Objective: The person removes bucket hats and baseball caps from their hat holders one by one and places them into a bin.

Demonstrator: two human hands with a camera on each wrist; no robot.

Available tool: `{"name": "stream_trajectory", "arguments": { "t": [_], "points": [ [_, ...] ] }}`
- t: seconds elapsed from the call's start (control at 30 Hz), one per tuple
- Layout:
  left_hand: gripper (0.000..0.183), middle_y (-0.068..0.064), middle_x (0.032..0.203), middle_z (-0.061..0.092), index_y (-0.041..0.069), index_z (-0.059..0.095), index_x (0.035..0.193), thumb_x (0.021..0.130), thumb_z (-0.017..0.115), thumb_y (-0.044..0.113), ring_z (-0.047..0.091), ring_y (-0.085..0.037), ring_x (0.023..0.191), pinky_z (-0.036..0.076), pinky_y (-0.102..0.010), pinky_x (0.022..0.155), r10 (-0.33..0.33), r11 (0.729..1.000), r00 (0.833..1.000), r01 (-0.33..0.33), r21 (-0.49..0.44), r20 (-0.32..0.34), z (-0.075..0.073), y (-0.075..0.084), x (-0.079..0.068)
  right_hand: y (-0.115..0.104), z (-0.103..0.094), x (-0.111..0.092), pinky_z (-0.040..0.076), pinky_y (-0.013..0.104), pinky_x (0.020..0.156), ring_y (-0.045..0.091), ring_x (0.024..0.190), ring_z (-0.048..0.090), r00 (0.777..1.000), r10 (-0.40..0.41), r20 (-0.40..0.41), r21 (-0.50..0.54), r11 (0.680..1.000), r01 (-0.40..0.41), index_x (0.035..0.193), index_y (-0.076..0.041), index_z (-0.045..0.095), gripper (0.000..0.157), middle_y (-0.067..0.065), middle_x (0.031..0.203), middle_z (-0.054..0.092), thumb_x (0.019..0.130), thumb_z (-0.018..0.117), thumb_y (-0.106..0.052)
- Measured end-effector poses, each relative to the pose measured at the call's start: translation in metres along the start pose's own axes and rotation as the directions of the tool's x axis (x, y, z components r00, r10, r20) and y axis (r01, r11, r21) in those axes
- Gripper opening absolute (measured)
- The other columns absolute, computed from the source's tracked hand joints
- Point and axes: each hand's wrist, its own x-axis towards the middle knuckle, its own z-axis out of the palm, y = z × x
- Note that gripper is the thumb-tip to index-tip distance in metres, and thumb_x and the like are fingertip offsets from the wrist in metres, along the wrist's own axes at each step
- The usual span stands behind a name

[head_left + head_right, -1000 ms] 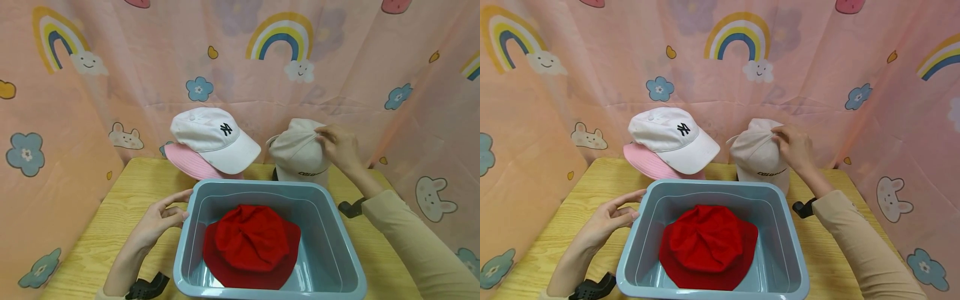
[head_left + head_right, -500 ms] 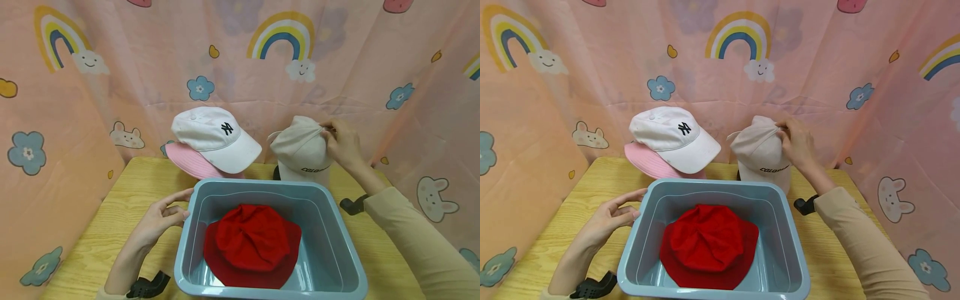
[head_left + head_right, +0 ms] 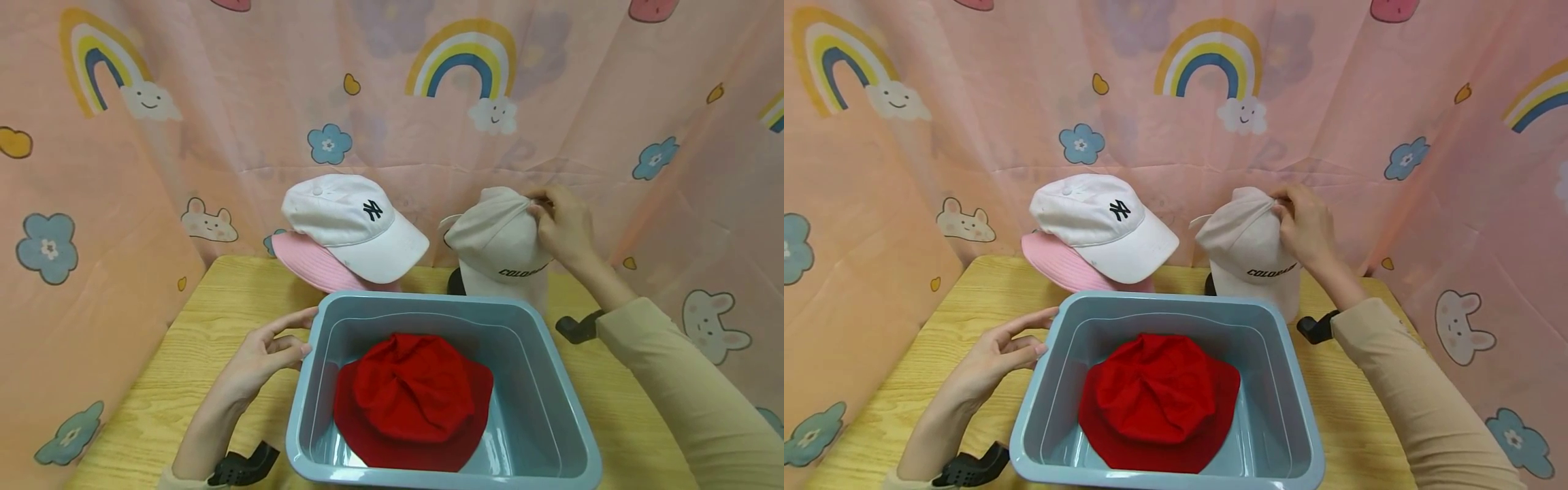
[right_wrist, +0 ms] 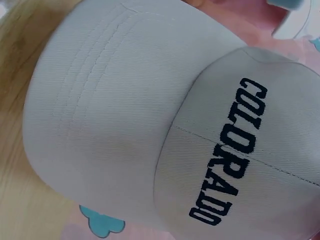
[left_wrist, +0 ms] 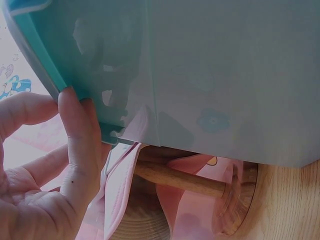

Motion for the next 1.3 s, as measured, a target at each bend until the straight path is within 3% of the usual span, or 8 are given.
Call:
{"name": "stream_trajectory", "arguments": {
  "t": [0.67, 0.8, 0.87, 0.93, 1.13, 1.3],
  "points": [
    [0.054, -0.003, 0.12, 0.052, 0.002, 0.042, 0.143, 0.093, 0.06, 0.007, 0.066, -0.007, 0.079, 0.057, -0.03, 0.075, -0.002, 1.0, 1.0, 0.002, -0.007, 0.003, 0.001, -0.001, -0.001, 0.0, -0.008, 0.016, 0.048, 0.053, 0.089, 0.04, 0.099, 0.063, 1.0, 0.028, 0.008, 0.0, 1.0, -0.028, 0.105, 0.004, 0.066, 0.016, 0.023, 0.104, 0.067, 0.091, 0.061, -0.002],
    [0.054, -0.003, 0.121, 0.051, 0.002, 0.042, 0.143, 0.093, 0.06, 0.007, 0.066, -0.008, 0.079, 0.057, -0.031, 0.075, 0.0, 1.0, 1.0, 0.0, -0.012, 0.006, 0.001, -0.002, -0.001, -0.002, -0.008, 0.021, 0.048, 0.027, 0.087, 0.034, 0.099, 0.064, 1.0, 0.024, 0.006, 0.001, 1.0, -0.024, 0.106, 0.001, 0.068, 0.016, 0.018, 0.106, 0.068, 0.091, 0.061, -0.001],
    [0.054, -0.004, 0.121, 0.051, 0.003, 0.042, 0.143, 0.093, 0.06, 0.008, 0.065, -0.008, 0.079, 0.057, -0.031, 0.076, 0.0, 1.0, 1.0, 0.0, -0.012, 0.006, 0.001, -0.002, -0.001, -0.004, -0.008, 0.023, 0.041, 0.012, 0.083, 0.032, 0.098, 0.065, 1.0, 0.019, 0.0, 0.007, 1.0, -0.019, 0.105, 0.001, 0.068, 0.016, 0.017, 0.105, 0.069, 0.09, 0.06, 0.001],
    [0.054, -0.004, 0.121, 0.051, 0.003, 0.042, 0.143, 0.093, 0.06, 0.008, 0.065, -0.008, 0.079, 0.057, -0.031, 0.075, 0.001, 1.0, 1.0, -0.001, -0.009, 0.007, 0.001, -0.002, 0.0, -0.005, -0.009, 0.024, 0.034, 0.006, 0.079, 0.031, 0.097, 0.064, 1.0, 0.012, -0.004, 0.008, 1.0, -0.012, 0.104, 0.001, 0.068, 0.016, 0.017, 0.104, 0.068, 0.09, 0.06, 0.002],
    [0.053, -0.003, 0.12, 0.051, 0.003, 0.042, 0.143, 0.093, 0.06, 0.008, 0.066, -0.008, 0.079, 0.057, -0.03, 0.076, -0.007, 1.0, 1.0, 0.007, -0.003, -0.002, 0.0, -0.001, 0.0, -0.011, -0.016, 0.025, 0.044, 0.02, 0.086, 0.03, 0.099, 0.064, 0.999, 0.04, -0.001, -0.004, 0.999, -0.04, 0.107, -0.003, 0.069, 0.019, 0.014, 0.107, 0.069, 0.091, 0.06, 0.0],
    [0.054, -0.003, 0.12, 0.052, 0.004, 0.043, 0.143, 0.093, 0.06, 0.009, 0.065, -0.008, 0.079, 0.056, -0.03, 0.076, -0.008, 1.0, 1.0, 0.008, 0.002, -0.005, 0.0, 0.001, 0.0, -0.011, -0.021, 0.025, 0.036, 0.003, 0.083, -0.013, 0.092, 0.055, 0.999, 0.004, -0.051, 0.022, 1.0, -0.003, 0.103, -0.003, 0.071, 0.019, 0.012, 0.105, 0.072, 0.088, 0.062, 0.004]
  ]
}}
